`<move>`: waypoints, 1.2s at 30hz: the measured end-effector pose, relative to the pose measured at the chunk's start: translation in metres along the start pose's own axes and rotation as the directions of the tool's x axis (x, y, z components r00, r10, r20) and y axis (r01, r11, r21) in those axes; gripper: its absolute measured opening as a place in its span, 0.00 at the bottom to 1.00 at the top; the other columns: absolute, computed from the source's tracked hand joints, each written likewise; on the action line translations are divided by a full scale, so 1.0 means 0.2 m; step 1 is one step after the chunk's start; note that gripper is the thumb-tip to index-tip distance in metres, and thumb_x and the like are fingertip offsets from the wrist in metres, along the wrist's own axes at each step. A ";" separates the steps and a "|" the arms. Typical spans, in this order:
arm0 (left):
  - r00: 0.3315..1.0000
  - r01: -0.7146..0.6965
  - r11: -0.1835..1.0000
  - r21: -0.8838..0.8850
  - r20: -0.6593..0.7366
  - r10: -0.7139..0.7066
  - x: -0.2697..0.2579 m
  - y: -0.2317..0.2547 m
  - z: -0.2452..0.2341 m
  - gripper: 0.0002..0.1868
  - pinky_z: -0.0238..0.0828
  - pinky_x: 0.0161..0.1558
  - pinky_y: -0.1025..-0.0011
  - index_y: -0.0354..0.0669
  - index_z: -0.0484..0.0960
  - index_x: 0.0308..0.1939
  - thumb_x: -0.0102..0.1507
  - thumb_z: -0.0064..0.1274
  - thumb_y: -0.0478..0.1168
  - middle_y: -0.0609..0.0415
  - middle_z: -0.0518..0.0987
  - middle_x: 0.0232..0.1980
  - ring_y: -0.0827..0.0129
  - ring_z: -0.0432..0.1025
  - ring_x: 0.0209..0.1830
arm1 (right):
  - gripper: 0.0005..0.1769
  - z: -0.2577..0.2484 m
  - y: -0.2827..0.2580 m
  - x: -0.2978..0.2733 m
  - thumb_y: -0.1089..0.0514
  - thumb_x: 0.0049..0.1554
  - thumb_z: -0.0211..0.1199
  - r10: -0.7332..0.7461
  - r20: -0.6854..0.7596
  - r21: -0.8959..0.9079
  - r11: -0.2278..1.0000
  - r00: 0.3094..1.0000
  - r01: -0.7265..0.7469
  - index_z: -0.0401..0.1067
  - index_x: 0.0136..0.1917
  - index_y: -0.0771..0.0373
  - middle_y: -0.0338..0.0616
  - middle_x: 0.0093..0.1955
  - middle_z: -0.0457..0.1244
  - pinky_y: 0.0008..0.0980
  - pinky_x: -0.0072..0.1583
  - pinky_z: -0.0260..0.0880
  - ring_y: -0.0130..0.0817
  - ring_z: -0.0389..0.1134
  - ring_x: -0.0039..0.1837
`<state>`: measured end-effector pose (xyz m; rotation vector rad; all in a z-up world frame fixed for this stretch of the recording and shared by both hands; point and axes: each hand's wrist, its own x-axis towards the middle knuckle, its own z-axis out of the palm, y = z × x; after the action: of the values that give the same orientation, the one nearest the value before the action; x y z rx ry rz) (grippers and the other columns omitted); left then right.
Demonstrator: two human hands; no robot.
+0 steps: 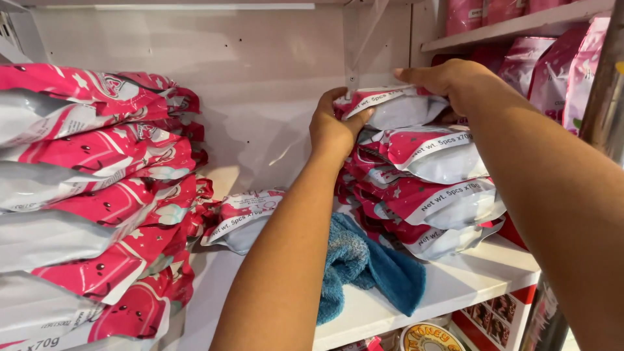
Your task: The person wipes the packaging of 'Beauty White Soap' with a blue cloth, then places the packages back on the shelf. The person repeats this process for multiple packages, ensuring they are clean and neatly arranged.
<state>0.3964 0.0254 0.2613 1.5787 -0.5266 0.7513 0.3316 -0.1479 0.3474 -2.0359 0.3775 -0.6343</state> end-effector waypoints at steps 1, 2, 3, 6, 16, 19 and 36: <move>1.000 0.002 1.000 -0.001 -0.002 -0.002 0.01 0.00 0.00 0.38 0.75 0.56 0.66 0.46 0.76 0.63 0.50 0.72 0.44 0.48 0.82 0.55 0.60 0.78 0.55 | 0.36 0.00 0.00 0.00 0.38 0.55 0.71 -0.001 0.001 -0.002 1.000 1.000 0.001 0.74 0.64 0.67 0.55 0.59 0.69 0.51 0.51 0.74 0.49 0.72 0.53; 1.000 0.014 1.000 0.016 0.005 -0.014 0.01 0.00 0.01 0.33 0.76 0.55 0.66 0.46 0.79 0.59 0.51 0.71 0.46 0.49 0.84 0.54 0.61 0.80 0.52 | 0.37 0.00 0.00 -0.01 0.40 0.51 0.75 -0.002 0.037 -0.033 0.999 0.999 0.003 0.74 0.66 0.65 0.52 0.63 0.66 0.51 0.53 0.74 0.48 0.70 0.55; 1.000 0.026 0.999 0.032 0.012 -0.027 0.01 0.00 0.02 0.28 0.77 0.53 0.66 0.45 0.81 0.55 0.53 0.69 0.47 0.51 0.85 0.53 0.62 0.82 0.50 | 0.40 -0.01 0.00 -0.02 0.42 0.48 0.79 -0.002 0.072 -0.065 0.998 0.997 0.007 0.73 0.68 0.62 0.48 0.67 0.63 0.51 0.54 0.74 0.48 0.67 0.58; 1.000 -0.010 0.997 0.079 -0.002 0.010 0.06 -0.06 0.06 0.28 0.75 0.54 0.67 0.43 0.80 0.53 0.53 0.71 0.46 0.52 0.84 0.52 0.63 0.79 0.51 | 0.47 -0.02 0.05 0.18 0.60 0.39 0.80 -0.110 0.217 -0.232 0.959 0.970 0.161 0.67 0.71 0.53 0.47 0.71 0.60 0.57 0.53 0.77 0.49 0.64 0.61; 0.988 -0.083 0.994 -0.075 0.125 0.092 0.08 -0.13 -0.05 0.28 0.79 0.51 0.70 0.41 0.82 0.46 0.47 0.74 0.48 0.51 0.87 0.45 0.67 0.82 0.46 | 0.35 0.00 -0.05 0.06 0.44 0.47 0.80 -0.229 0.057 -0.786 0.590 0.972 0.185 0.78 0.60 0.68 0.52 0.59 0.73 0.45 0.58 0.76 0.50 0.79 0.58; 0.999 -0.009 0.983 0.185 0.047 0.001 0.05 -0.09 -0.02 0.27 0.77 0.47 0.68 0.44 0.82 0.46 0.50 0.75 0.51 0.50 0.85 0.43 0.64 0.79 0.42 | 0.31 0.04 0.00 0.21 0.42 0.50 0.78 -0.380 -0.020 -0.793 0.570 0.925 0.216 0.79 0.58 0.64 0.53 0.57 0.71 0.47 0.57 0.74 0.52 0.73 0.60; 0.980 -0.192 0.936 0.296 0.009 0.198 -0.14 0.03 -0.16 0.34 0.73 0.57 0.62 0.50 0.76 0.62 0.54 0.67 0.55 0.45 0.78 0.57 0.56 0.76 0.57 | 0.34 -0.20 -0.07 -0.36 0.32 0.55 0.66 -0.346 0.393 -0.782 0.362 0.852 0.508 0.73 0.68 0.51 0.47 0.68 0.66 0.49 0.72 0.64 0.49 0.66 0.71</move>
<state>0.3681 0.0535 0.2460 1.8098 -0.5821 1.0345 0.2500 -0.1331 0.3568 -3.2532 0.0083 -0.6318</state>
